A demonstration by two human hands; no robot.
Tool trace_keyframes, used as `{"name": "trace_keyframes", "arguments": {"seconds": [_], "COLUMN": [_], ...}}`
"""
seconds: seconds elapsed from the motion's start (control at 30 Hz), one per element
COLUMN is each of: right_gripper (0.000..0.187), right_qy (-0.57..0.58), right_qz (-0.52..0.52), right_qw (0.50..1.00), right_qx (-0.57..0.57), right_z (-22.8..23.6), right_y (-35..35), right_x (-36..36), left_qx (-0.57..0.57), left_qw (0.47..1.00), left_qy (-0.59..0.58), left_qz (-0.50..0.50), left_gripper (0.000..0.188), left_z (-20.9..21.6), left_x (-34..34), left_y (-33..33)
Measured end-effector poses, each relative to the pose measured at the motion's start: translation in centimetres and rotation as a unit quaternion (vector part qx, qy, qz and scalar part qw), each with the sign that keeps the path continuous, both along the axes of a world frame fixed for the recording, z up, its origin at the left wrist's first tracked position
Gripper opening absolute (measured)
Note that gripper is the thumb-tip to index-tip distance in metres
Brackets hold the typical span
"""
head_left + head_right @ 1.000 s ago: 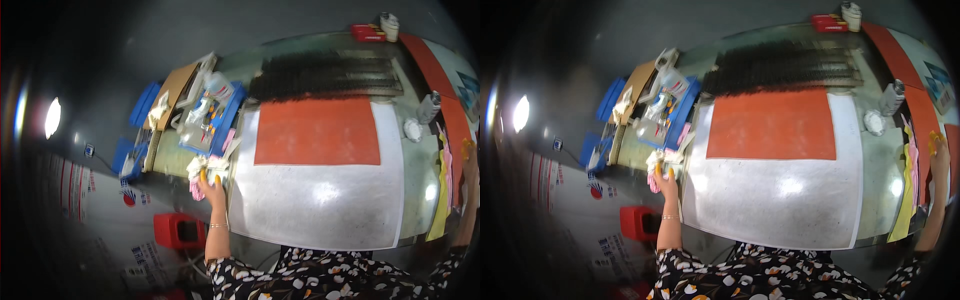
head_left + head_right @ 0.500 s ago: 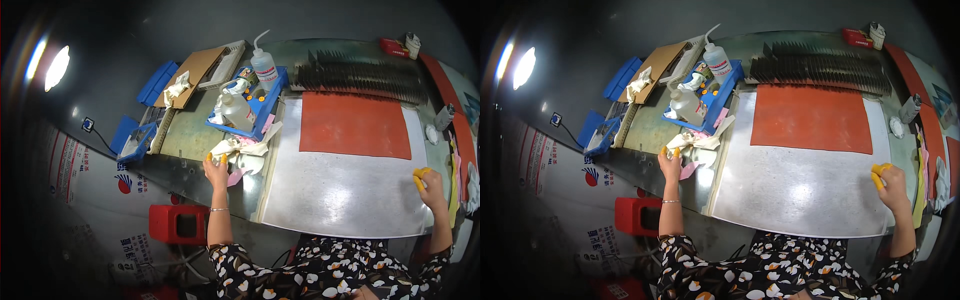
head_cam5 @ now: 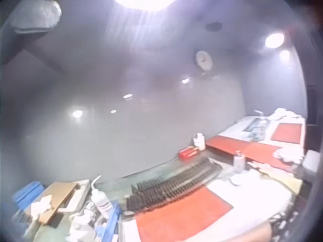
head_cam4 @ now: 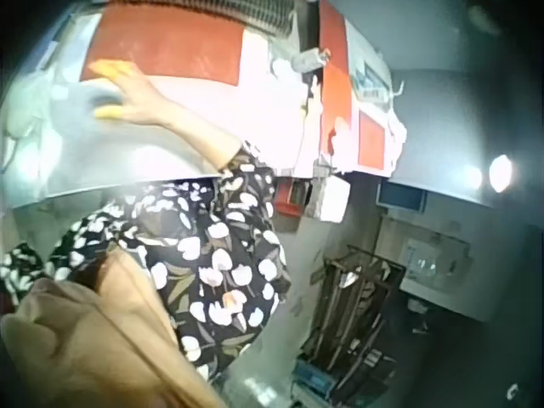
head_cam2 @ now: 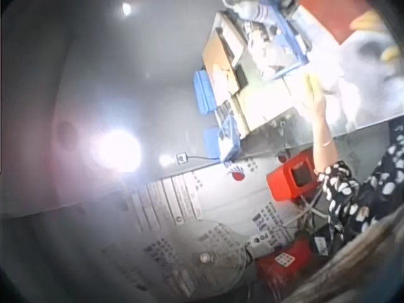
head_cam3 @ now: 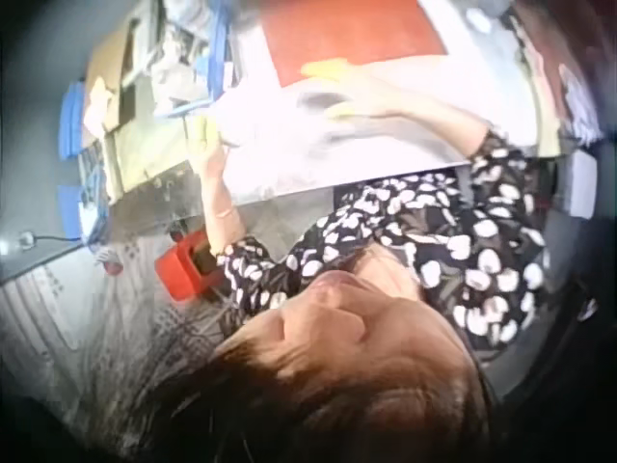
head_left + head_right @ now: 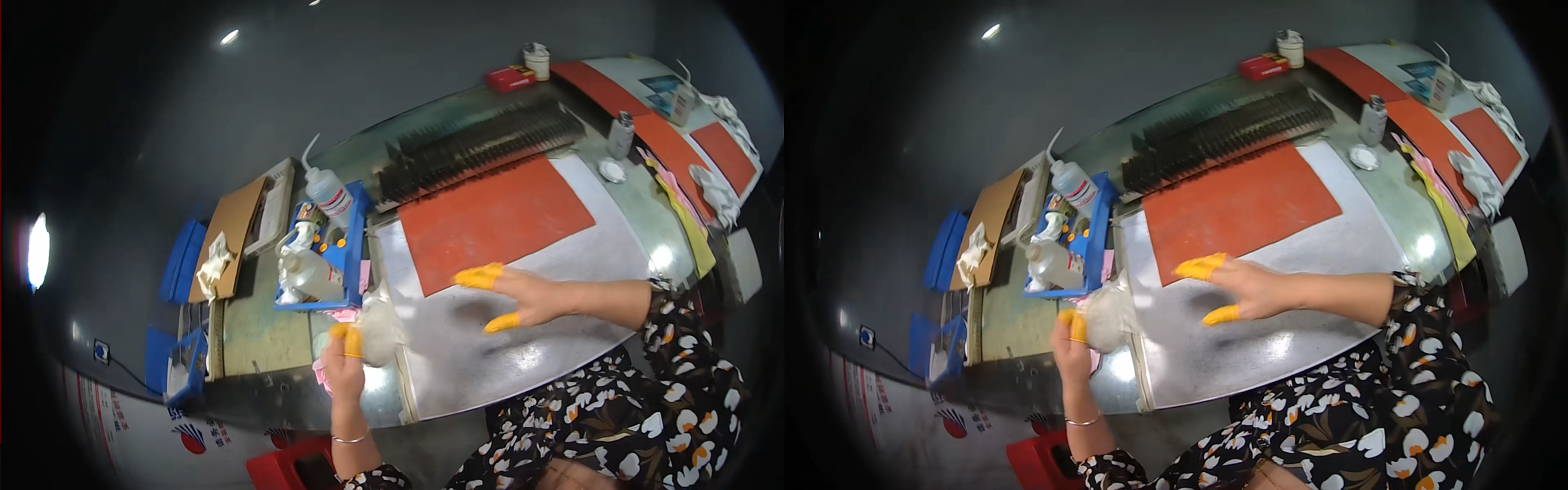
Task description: The person wipes small, dark rectangular electronic components with a white cloth on a metal workbench. They handle the items one by one, flipping them over to clean both sides, and occasionally switch to a pink cloth. The person also wipes the metal surface of the workbench between handling the components.
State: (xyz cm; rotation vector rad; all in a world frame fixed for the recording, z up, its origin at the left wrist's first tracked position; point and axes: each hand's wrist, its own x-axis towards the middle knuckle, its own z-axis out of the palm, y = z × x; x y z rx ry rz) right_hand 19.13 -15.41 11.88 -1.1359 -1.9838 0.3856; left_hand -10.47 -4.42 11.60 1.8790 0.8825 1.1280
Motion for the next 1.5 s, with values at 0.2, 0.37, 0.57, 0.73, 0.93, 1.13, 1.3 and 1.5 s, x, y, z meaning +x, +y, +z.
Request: {"name": "trace_keyframes", "arguments": {"seconds": [0.2,0.37,0.57,0.73,0.93,1.13,1.3,1.5], "right_gripper": [0.03,0.025,0.029,0.027,0.026,0.025,0.035,0.05], "right_qy": [0.159,0.271,0.468,0.701,0.711,0.167,-0.105,-0.254], "right_qz": [0.039,0.007,-0.005,-0.106,-0.146,-0.522,-0.543,-0.531], "right_qw": [0.913,0.922,0.87,0.692,0.684,0.833,0.827,0.769], "right_qx": [-0.375,-0.276,-0.152,-0.133,-0.072,-0.069,-0.101,-0.25], "right_z": [-1.0,-2.1,-3.9,-4.1,1.1,4.5,3.7,4.8], "right_y": [-1.2,-6.7,-10.5,-9.7,-15.6,-15.5,-14.5,-11.2], "right_x": [-1.1,5.0,5.8,9.2,25.8,40.9,47.0,44.1], "left_qx": [-0.092,-0.256,-0.267,-0.246,0.155,0.093,0.138,0.207], "left_qw": [0.982,0.928,0.897,0.905,0.97,0.96,0.868,0.794], "left_qy": [0.043,-0.019,-0.115,-0.053,0.097,0.262,0.464,0.55], "left_qz": [-0.161,-0.271,-0.334,-0.342,-0.159,0.04,0.108,0.157], "left_gripper": [0.011,0.01,0.019,0.024,0.015,0.017,0.021,0.032], "left_z": [0.3,-1.3,-6.4,-6.3,-1.0,0.6,0.8,0.8], "left_x": [9.9,12.7,23.6,28.5,32.1,32.3,36.7,39.5], "left_y": [-4.4,-6.4,-12.2,-12.4,1.7,18.4,19.7,18.0]}}
